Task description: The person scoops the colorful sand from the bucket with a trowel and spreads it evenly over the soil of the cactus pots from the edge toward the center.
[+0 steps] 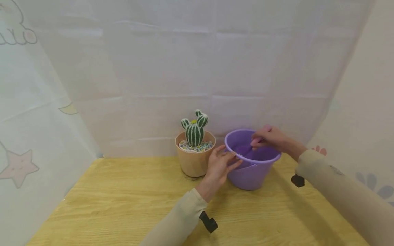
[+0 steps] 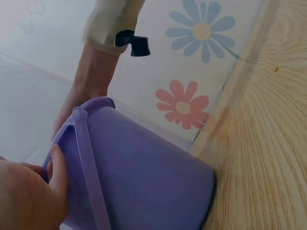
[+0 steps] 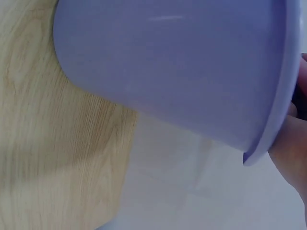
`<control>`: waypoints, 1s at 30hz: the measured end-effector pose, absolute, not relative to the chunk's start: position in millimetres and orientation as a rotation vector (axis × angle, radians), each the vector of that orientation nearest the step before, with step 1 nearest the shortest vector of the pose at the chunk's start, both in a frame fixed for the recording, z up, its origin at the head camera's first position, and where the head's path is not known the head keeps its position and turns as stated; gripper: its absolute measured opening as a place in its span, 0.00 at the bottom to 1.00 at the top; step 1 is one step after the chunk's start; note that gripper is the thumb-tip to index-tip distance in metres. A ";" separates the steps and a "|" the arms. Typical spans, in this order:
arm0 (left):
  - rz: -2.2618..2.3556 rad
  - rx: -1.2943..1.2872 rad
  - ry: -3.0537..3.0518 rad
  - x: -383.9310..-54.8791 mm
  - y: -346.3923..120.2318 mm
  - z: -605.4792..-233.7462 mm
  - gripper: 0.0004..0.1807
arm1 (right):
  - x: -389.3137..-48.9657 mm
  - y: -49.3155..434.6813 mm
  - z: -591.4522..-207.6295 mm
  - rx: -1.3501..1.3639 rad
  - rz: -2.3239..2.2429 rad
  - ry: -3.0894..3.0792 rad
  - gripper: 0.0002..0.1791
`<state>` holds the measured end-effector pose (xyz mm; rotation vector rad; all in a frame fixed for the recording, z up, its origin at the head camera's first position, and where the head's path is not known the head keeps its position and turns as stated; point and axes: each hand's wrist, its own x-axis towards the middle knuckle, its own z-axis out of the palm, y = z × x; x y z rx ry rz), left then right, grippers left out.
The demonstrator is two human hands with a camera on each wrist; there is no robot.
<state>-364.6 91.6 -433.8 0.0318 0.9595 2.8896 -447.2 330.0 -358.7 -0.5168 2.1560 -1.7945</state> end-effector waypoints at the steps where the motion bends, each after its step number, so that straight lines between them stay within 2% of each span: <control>1: 2.890 0.036 0.957 -365.0 91.4 -433.7 0.32 | -445.4 330.6 -356.3 -0.497 -1.816 2.137 0.14; 13: 2.880 0.031 0.951 -366.9 90.3 -434.2 0.33 | -424.6 345.1 -345.0 -0.208 -2.057 1.989 0.19; 30: 2.798 0.078 1.024 -371.1 82.6 -437.2 0.32 | -404.4 360.2 -340.5 -0.094 -2.272 1.796 0.22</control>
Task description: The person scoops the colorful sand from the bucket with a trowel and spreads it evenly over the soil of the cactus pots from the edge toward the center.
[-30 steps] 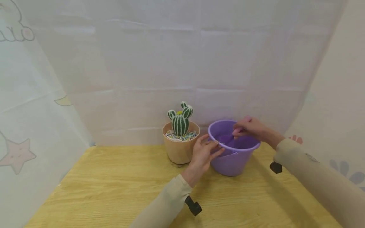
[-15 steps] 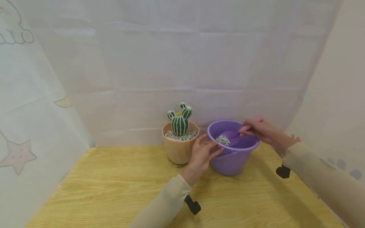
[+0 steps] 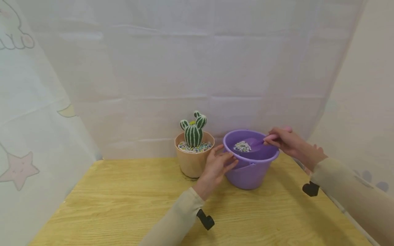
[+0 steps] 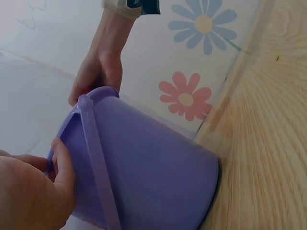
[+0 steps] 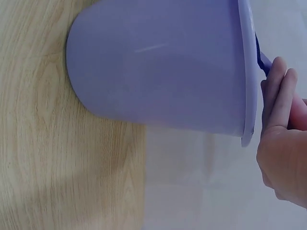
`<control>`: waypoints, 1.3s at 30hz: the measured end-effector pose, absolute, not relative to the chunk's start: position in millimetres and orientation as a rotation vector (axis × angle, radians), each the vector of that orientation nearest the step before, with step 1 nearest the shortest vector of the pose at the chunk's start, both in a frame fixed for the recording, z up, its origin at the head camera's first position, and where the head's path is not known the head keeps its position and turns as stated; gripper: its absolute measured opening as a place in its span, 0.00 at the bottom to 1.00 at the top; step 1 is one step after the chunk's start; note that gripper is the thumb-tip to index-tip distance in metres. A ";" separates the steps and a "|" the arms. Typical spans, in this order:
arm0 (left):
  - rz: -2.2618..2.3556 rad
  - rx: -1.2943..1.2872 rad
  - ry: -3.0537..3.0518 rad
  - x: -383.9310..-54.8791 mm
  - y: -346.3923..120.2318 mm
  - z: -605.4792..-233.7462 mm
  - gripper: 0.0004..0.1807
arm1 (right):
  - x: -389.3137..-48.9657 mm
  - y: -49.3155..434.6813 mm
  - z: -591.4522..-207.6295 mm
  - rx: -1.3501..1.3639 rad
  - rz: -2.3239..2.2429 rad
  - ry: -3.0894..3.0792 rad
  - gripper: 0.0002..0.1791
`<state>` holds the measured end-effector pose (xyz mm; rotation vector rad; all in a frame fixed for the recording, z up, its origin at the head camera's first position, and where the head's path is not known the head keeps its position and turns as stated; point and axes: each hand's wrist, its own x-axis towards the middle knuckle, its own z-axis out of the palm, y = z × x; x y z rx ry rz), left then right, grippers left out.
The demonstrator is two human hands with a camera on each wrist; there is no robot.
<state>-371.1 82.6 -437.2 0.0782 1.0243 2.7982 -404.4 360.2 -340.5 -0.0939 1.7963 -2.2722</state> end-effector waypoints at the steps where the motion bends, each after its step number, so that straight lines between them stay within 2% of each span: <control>1: 2.776 0.091 1.050 -372.1 80.8 -437.5 0.31 | -403.3 360.3 -340.4 -0.087 -2.283 1.783 0.22; 16: 2.654 0.135 1.258 -369.6 64.0 -435.2 0.29 | -395.7 345.1 -330.2 -0.105 -2.389 1.692 0.21; 28: 2.604 0.229 1.648 -351.6 42.8 -426.9 0.19 | -393.2 327.3 -320.5 -0.087 -2.397 1.672 0.22; 35: 2.650 0.377 1.912 -336.4 26.2 -418.6 0.13 | -395.6 309.7 -313.0 -0.032 -2.428 1.639 0.22; 39: 2.647 0.535 2.200 -335.2 10.5 -420.3 0.14 | -398.5 295.0 -309.7 -0.007 -2.436 1.614 0.23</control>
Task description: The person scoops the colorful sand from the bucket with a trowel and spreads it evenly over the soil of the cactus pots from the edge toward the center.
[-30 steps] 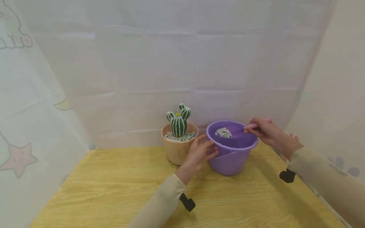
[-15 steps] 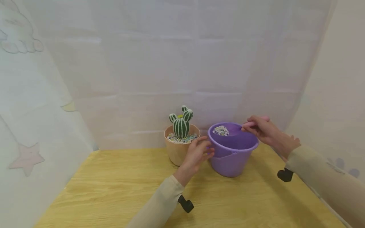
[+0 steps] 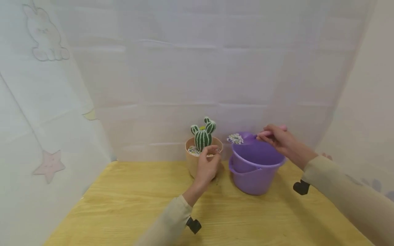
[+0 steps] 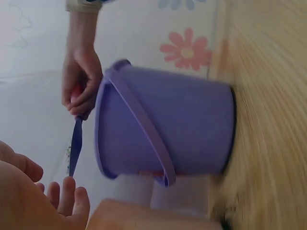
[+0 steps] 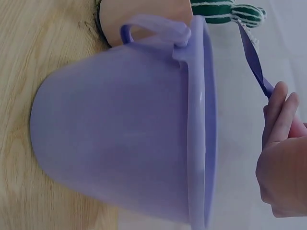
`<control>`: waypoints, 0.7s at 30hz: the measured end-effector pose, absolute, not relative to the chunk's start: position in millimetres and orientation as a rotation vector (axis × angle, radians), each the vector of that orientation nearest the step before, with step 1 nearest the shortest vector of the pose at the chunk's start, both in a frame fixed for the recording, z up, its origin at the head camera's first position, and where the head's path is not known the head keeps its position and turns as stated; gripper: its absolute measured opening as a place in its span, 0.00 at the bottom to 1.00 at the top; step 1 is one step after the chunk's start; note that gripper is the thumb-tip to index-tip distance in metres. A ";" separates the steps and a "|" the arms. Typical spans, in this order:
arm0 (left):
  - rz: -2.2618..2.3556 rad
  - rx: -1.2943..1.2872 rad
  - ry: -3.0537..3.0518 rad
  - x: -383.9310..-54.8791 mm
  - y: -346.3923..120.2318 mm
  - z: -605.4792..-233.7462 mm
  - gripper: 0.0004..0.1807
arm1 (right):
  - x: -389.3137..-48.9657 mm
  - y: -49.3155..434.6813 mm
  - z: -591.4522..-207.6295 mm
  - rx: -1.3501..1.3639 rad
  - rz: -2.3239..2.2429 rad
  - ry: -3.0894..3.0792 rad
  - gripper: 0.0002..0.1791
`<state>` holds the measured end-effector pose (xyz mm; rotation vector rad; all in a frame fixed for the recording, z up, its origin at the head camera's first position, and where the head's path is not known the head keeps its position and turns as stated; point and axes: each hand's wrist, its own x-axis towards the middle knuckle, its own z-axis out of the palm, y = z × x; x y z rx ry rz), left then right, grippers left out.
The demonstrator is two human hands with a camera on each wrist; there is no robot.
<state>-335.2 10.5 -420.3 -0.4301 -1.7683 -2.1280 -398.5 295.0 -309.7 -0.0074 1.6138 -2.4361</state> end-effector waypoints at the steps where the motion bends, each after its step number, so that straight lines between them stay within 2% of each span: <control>1: -2.044 -0.444 -1.779 -336.9 7.1 -421.2 0.14 | -400.3 292.1 -309.7 -0.006 -2.435 1.612 0.23; 5: -1.734 -0.484 -1.778 -348.9 -6.1 -425.8 0.16 | -409.0 280.7 -310.6 0.000 -2.446 1.611 0.24; 12: -1.399 -0.363 -1.737 -384.1 -31.1 -444.7 0.15 | -420.0 264.3 -314.6 0.038 -2.454 1.615 0.27; 16: -1.327 -0.248 -1.726 -399.8 -46.9 -455.2 0.14 | -423.6 254.3 -318.5 0.068 -2.461 1.634 0.27; 21: -1.452 -0.144 -1.820 -405.0 -60.0 -458.0 0.22 | -429.9 240.3 -317.4 0.079 -2.465 1.671 0.27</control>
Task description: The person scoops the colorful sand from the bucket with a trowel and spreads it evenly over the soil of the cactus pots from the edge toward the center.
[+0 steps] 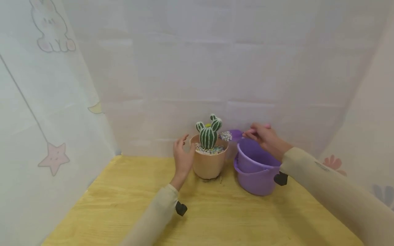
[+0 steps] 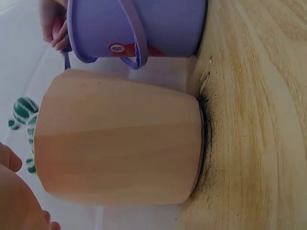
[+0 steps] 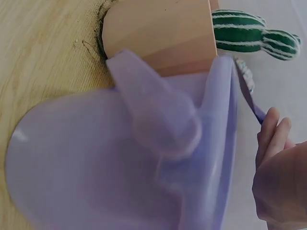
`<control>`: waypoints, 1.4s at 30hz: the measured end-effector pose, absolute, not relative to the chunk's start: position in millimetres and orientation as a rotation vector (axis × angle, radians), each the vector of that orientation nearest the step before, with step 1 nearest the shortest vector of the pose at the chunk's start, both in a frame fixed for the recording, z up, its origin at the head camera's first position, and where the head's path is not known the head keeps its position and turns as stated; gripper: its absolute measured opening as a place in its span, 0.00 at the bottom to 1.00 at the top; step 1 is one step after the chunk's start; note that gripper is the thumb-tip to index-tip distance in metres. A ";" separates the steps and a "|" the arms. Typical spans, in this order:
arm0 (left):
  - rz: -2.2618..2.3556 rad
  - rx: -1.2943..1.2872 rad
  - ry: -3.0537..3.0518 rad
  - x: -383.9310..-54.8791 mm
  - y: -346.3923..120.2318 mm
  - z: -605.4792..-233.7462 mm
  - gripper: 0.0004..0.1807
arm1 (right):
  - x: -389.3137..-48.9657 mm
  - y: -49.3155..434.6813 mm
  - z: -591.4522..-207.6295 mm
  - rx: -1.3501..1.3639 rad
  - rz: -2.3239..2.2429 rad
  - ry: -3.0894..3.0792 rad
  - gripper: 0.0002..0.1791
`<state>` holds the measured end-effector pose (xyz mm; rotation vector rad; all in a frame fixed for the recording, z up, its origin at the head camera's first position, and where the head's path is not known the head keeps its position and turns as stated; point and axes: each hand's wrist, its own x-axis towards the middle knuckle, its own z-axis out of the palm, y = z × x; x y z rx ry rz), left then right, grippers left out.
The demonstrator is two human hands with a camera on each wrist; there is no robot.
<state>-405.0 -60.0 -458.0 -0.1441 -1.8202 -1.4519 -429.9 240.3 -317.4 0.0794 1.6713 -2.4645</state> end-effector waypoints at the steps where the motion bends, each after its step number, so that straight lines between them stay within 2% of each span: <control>1: -1.495 -0.127 -1.840 -405.2 -61.4 -458.4 0.24 | -431.4 237.7 -316.6 0.081 -2.461 1.682 0.27; 5: -1.668 -0.081 -1.904 -405.4 -64.3 -459.6 0.31 | -436.8 229.5 -313.3 0.092 -2.443 1.704 0.27; 9: -1.841 -0.041 -1.947 -402.7 -63.3 -460.2 0.34 | -440.3 226.3 -312.1 0.119 -2.436 1.724 0.27; 17: -1.958 -0.060 -1.939 -398.7 -56.4 -461.9 0.26 | -443.3 225.1 -314.2 0.145 -2.436 1.732 0.26; 32: -2.004 -0.075 -1.939 -401.2 -48.3 -465.2 0.26 | -433.1 227.7 -313.2 0.083 -2.485 1.808 0.21; 42: -2.078 -0.008 -1.913 -401.0 -56.1 -462.6 0.25 | -412.2 235.3 -316.5 0.050 -2.582 1.898 0.19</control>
